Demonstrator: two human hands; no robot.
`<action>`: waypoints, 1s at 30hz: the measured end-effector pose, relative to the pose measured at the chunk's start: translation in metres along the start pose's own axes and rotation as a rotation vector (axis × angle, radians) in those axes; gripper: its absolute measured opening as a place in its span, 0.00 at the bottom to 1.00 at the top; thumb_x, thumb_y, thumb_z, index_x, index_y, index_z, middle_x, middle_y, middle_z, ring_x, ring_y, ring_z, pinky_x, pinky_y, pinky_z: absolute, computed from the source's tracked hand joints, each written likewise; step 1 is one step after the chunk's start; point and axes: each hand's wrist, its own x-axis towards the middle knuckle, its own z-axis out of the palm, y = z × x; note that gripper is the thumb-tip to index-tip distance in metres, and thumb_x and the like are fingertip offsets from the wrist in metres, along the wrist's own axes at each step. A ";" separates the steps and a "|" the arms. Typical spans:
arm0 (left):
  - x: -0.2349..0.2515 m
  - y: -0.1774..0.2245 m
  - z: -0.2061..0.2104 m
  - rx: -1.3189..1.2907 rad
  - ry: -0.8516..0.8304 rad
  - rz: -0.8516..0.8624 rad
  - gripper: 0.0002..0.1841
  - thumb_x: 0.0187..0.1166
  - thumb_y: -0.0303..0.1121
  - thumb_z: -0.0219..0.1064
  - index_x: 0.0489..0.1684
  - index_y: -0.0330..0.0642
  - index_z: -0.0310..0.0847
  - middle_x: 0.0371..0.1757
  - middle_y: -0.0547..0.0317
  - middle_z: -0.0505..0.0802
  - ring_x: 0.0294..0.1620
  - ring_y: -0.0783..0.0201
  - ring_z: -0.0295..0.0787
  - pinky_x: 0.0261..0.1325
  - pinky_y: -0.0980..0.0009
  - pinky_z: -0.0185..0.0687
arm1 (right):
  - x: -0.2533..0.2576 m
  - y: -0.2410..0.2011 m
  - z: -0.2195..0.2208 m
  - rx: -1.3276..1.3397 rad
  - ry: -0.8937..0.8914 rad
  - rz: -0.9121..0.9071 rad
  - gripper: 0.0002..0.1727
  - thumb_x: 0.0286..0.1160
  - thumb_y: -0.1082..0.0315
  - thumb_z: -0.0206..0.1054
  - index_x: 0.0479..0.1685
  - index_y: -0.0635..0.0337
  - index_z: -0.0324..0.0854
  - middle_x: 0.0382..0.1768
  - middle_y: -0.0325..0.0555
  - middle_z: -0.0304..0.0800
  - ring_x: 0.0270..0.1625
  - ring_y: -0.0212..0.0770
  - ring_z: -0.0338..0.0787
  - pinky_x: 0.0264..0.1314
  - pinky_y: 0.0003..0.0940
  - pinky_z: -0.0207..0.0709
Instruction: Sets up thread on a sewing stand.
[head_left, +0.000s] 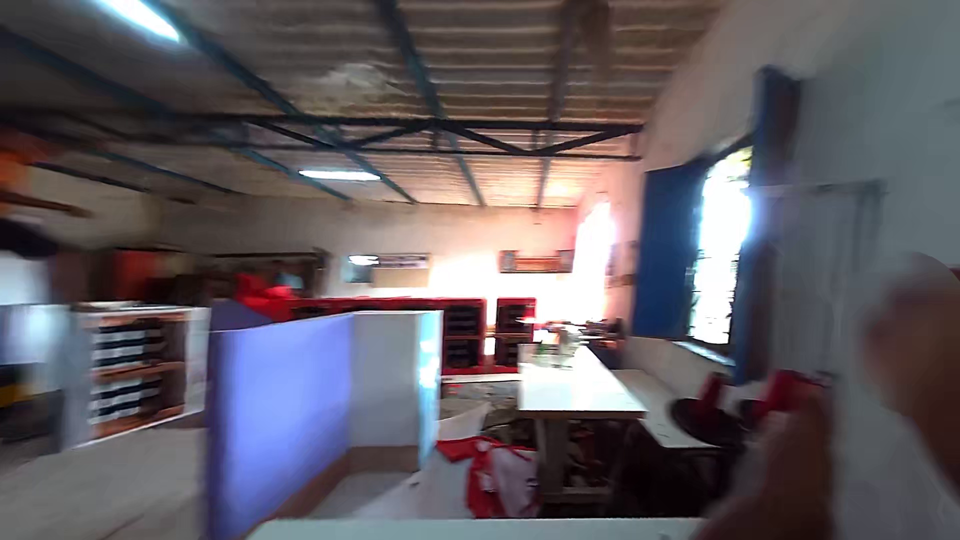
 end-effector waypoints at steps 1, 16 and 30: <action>0.021 -0.005 0.000 -0.055 0.004 -0.038 0.35 0.95 0.55 0.35 0.72 0.30 0.75 0.66 0.37 0.85 0.61 0.52 0.84 0.65 0.54 0.79 | -0.009 -0.011 0.001 -0.014 -0.004 -0.016 0.17 0.93 0.42 0.43 0.46 0.37 0.71 0.22 0.20 0.71 0.18 0.19 0.69 0.20 0.17 0.65; 0.133 0.015 0.020 -0.553 -0.180 -0.010 0.37 0.90 0.64 0.32 0.77 0.41 0.65 0.57 0.52 0.88 0.42 0.64 0.86 0.45 0.68 0.82 | -0.035 0.009 -0.013 0.107 -0.055 0.052 0.20 0.97 0.49 0.40 0.45 0.49 0.71 0.15 0.27 0.69 0.10 0.22 0.62 0.13 0.16 0.59; 0.126 0.055 -0.018 -0.594 0.040 0.046 0.09 0.91 0.30 0.48 0.52 0.43 0.76 0.25 0.68 0.71 0.15 0.74 0.63 0.21 0.81 0.68 | -0.060 0.014 -0.093 -0.881 -0.455 0.145 0.14 0.88 0.65 0.59 0.59 0.68 0.79 0.48 0.53 0.88 0.48 0.44 0.89 0.51 0.42 0.82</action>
